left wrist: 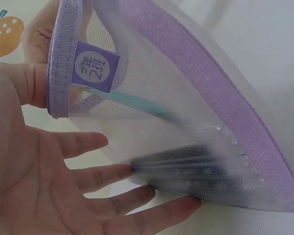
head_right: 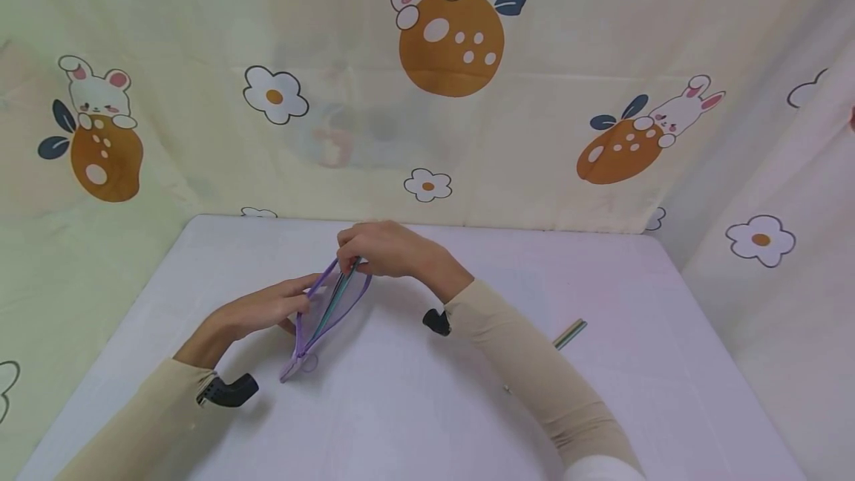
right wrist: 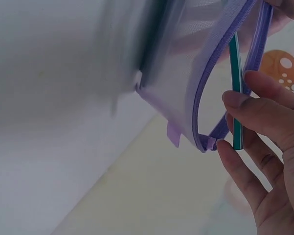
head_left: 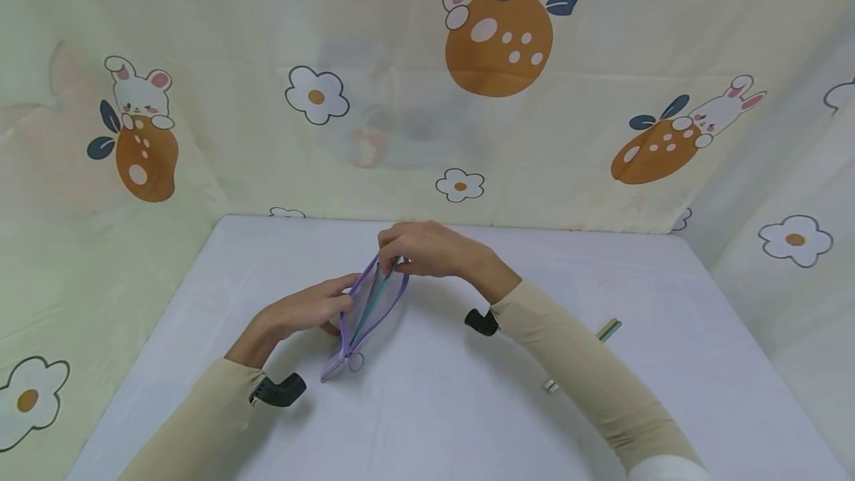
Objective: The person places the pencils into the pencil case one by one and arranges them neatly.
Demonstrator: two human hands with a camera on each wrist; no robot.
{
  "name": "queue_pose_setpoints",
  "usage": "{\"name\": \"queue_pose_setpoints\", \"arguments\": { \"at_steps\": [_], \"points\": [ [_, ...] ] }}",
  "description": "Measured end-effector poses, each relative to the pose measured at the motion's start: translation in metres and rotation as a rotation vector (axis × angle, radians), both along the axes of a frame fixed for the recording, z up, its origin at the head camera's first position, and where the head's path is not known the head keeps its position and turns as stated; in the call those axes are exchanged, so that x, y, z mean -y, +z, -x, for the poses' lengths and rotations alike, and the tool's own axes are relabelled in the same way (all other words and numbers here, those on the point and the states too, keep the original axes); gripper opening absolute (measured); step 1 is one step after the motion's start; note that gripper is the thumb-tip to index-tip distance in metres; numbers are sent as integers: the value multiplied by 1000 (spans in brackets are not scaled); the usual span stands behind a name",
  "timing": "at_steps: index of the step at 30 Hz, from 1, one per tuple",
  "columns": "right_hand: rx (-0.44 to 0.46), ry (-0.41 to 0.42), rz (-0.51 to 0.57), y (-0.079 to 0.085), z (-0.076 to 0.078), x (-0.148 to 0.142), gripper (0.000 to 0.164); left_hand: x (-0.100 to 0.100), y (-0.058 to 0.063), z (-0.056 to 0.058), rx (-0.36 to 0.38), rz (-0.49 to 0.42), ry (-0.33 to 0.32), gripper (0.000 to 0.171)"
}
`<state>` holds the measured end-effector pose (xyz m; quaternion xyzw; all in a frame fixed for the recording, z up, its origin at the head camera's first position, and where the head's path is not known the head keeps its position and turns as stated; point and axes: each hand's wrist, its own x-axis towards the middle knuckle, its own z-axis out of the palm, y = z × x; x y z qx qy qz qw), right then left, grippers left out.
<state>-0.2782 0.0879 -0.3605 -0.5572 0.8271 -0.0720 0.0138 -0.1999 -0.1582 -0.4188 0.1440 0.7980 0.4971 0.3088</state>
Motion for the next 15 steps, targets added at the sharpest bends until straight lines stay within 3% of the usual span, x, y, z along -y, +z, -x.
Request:
{"name": "queue_pose_setpoints", "arguments": {
  "at_steps": [8, 15],
  "points": [
    [-17, -6, -4, -6, -4, 3, 16, 0, 1, -1, -7, 15, 4, 71],
    [-43, -45, 72, -3, -4, -12, 20, -3, 1, 0, -30, 35, 14, 72]
  ]
}}
